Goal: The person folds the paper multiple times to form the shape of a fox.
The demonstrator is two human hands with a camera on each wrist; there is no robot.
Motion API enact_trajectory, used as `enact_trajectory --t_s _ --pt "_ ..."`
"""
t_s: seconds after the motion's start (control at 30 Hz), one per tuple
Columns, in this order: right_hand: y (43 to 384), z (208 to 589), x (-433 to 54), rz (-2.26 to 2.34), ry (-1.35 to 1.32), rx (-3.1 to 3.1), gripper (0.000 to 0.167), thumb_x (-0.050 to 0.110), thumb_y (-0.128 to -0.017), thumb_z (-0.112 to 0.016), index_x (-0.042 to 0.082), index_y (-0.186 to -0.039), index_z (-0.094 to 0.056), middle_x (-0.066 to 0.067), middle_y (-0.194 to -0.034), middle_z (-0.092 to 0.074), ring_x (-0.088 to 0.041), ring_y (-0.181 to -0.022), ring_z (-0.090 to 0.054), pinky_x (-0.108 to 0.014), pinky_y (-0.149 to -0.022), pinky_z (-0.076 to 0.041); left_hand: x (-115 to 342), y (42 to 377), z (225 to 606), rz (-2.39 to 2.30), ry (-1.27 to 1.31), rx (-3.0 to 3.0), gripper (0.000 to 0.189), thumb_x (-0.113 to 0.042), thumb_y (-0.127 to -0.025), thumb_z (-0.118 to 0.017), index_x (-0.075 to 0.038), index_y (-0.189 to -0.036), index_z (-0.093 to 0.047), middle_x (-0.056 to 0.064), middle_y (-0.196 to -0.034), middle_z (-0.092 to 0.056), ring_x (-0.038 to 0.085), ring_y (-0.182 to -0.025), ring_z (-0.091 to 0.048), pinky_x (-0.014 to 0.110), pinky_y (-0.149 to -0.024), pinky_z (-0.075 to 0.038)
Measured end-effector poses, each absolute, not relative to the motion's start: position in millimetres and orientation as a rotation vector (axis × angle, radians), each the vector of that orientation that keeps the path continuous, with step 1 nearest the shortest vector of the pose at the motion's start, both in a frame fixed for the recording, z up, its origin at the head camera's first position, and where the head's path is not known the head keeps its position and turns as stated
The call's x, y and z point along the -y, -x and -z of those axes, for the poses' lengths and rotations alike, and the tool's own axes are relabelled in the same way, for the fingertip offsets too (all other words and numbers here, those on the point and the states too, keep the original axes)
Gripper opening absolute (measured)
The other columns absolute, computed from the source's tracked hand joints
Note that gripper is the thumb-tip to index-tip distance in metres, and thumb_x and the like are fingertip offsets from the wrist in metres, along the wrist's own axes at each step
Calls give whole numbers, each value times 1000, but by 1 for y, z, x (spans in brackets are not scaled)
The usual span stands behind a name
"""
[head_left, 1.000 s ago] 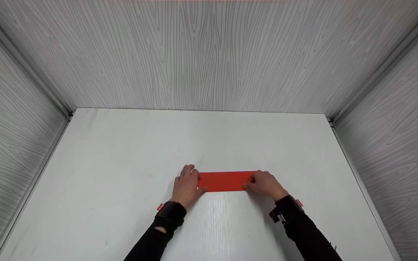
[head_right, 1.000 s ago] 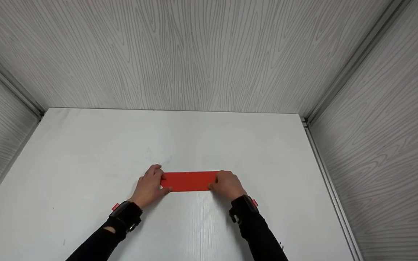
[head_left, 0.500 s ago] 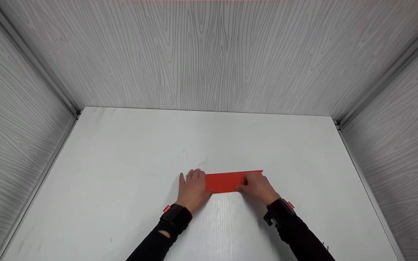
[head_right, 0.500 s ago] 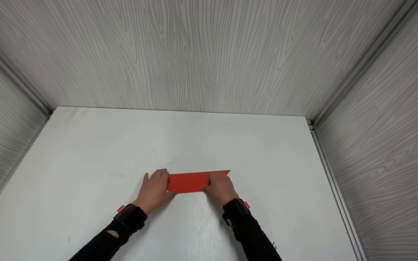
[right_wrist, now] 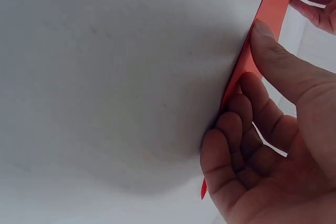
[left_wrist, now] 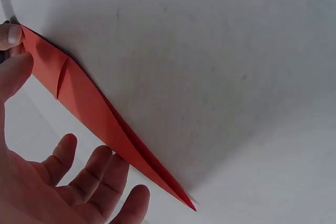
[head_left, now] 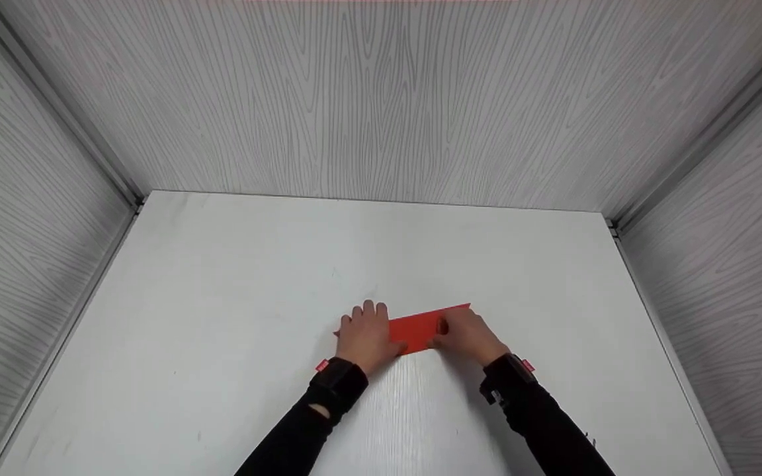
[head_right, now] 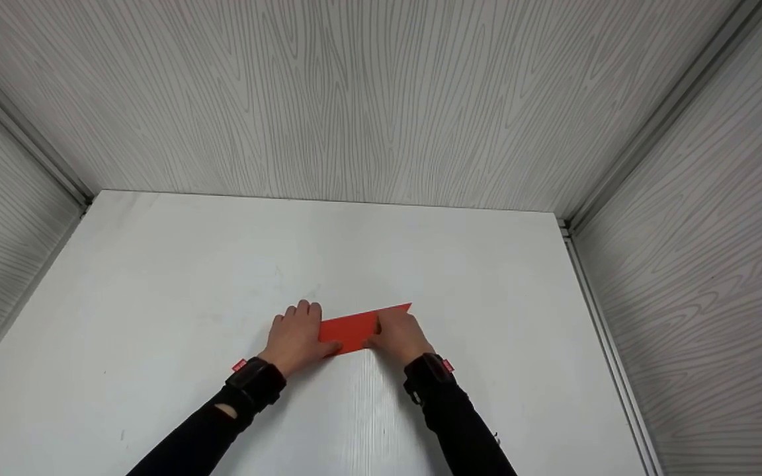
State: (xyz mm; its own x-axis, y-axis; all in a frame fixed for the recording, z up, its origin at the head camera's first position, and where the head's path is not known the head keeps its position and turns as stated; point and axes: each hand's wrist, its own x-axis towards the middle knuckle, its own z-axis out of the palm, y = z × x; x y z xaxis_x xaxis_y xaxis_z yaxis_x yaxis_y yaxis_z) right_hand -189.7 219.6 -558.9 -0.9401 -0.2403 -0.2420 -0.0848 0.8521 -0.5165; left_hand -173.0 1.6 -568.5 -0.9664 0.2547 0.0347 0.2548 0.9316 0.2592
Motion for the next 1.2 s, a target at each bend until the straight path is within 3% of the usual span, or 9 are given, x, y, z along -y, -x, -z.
enact_trajectory --t_s 0.2,0.4,0.6,0.77,0.97,1.2 --pt "191 555 -219 722 225 -2721 24 16 -86 -85 12 -83 -62 2 -70 -57 -16 -67 -52 -32 -66 -44 -6 176 569 366 399 3108 69 -54 -81 -82 1 -117 -63 17 -105 -63 33 -99 -60 48 -86 -51" --pt "191 554 -217 725 232 -2737 24 15 -86 -86 11 -84 -62 1 -71 -56 -16 -68 -51 -33 -67 -44 -6 179 568 355 475 3078 59 -49 -83 -83 2 -108 -66 18 -103 -64 33 -100 -60 47 -88 -51" --pt "191 555 -217 699 267 -2759 25 15 -85 -87 9 -88 -63 2 -72 -54 -17 -69 -50 -33 -68 -44 -7 179 562 543 492 3139 40 -37 -83 -86 -4 -90 -65 10 -82 -57 29 -86 -59 45 -79 -51" --pt "190 556 -217 652 259 -2783 26 15 -84 -87 9 -88 -62 0 -73 -55 -18 -70 -51 -33 -68 -44 -4 179 558 845 413 3206 31 -27 -84 -86 -5 -87 -65 3 -70 -55 23 -70 -57 40 -67 -50" --pt "187 560 -218 708 196 -2800 27 22 -85 -87 9 -93 -65 0 -77 -58 -18 -73 -54 -33 -69 -48 2 179 557 1082 288 3247 27 -26 -86 -82 -5 -97 -70 4 -79 -64 23 -75 -61 41 -69 -53" --pt "185 557 -224 941 138 -2839 27 31 -88 -85 12 -86 -65 0 -77 -57 -17 -69 -53 -33 -64 -46 13 178 555 1331 165 3150 29 -30 -90 -80 -5 -101 -70 6 -93 -70 23 -85 -64 40 -72 -55"
